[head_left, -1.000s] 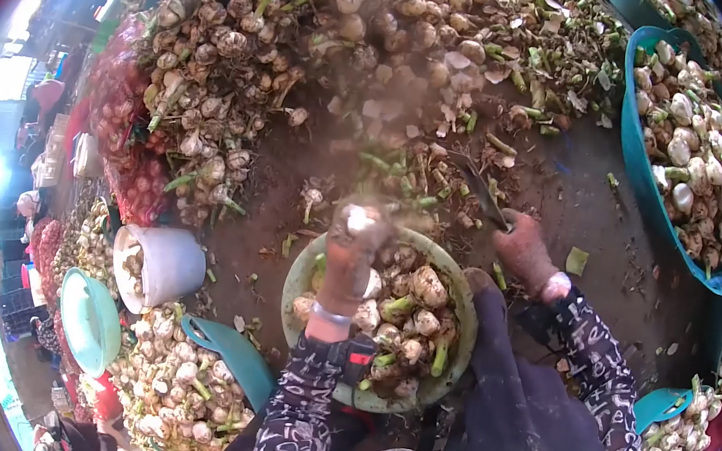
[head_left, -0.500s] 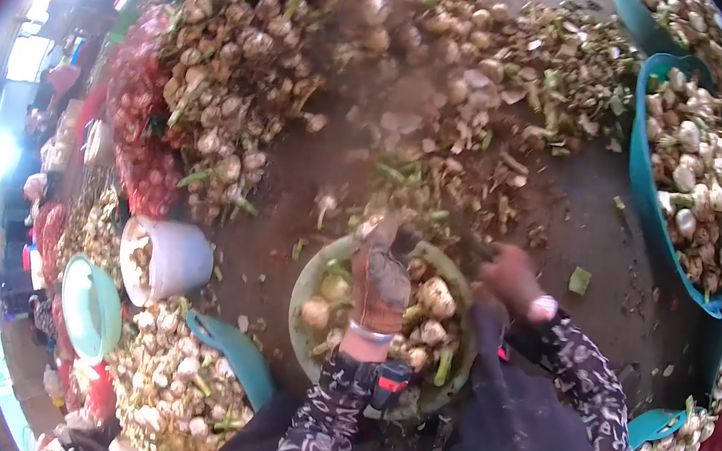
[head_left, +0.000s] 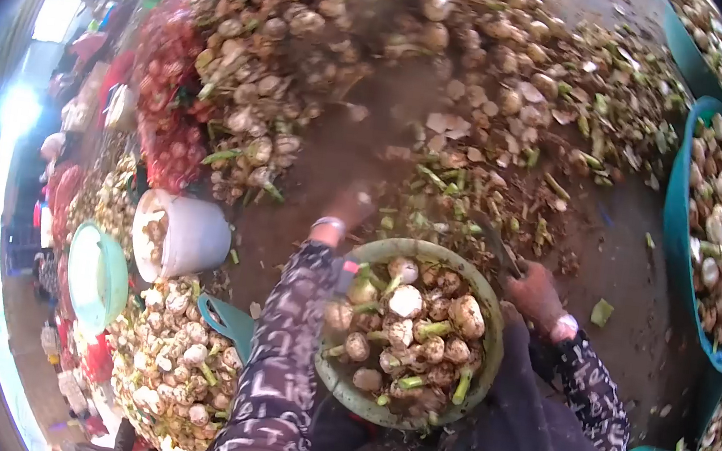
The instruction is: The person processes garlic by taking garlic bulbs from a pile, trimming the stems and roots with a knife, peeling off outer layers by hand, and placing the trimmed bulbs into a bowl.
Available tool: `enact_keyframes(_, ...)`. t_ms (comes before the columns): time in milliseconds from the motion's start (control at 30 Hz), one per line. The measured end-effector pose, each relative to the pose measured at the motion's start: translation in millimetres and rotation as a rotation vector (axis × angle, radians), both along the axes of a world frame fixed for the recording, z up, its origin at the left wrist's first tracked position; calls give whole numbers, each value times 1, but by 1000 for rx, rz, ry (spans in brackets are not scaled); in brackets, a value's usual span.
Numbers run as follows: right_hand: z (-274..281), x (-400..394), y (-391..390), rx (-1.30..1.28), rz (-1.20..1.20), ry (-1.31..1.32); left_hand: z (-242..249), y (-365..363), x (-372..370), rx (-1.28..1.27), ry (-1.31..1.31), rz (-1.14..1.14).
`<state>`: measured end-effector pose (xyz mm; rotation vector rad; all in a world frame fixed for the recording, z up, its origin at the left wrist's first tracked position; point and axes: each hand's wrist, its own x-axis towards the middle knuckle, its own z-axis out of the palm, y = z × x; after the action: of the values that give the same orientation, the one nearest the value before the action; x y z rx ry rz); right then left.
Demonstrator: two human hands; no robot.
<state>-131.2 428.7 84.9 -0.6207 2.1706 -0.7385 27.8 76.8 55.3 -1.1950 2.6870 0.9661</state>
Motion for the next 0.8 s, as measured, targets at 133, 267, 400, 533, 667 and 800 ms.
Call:
enact_keyframes(133,4,-7,0,44,-88,-193,11,-20,10,49,-31,100)
enact_keyframes(267,-47,-12,26,66,-80,64,78,-84,97,-520,150,242)
enact_keyframes(400,-18,-16,11,82,-94,-57,175,-126,162,-1396,-310,615)
enact_keyframes(533,-10,-19,-6,91,-100,-173,162,-141,106,-1211,249,118)
enact_keyframes(667,-14,-21,-17,71,-94,-114,63,-101,-40,-721,268,-283)
enact_keyframes(800,1,-33,-17,127,-109,-133,-43,-129,-110,-537,-259,-238)
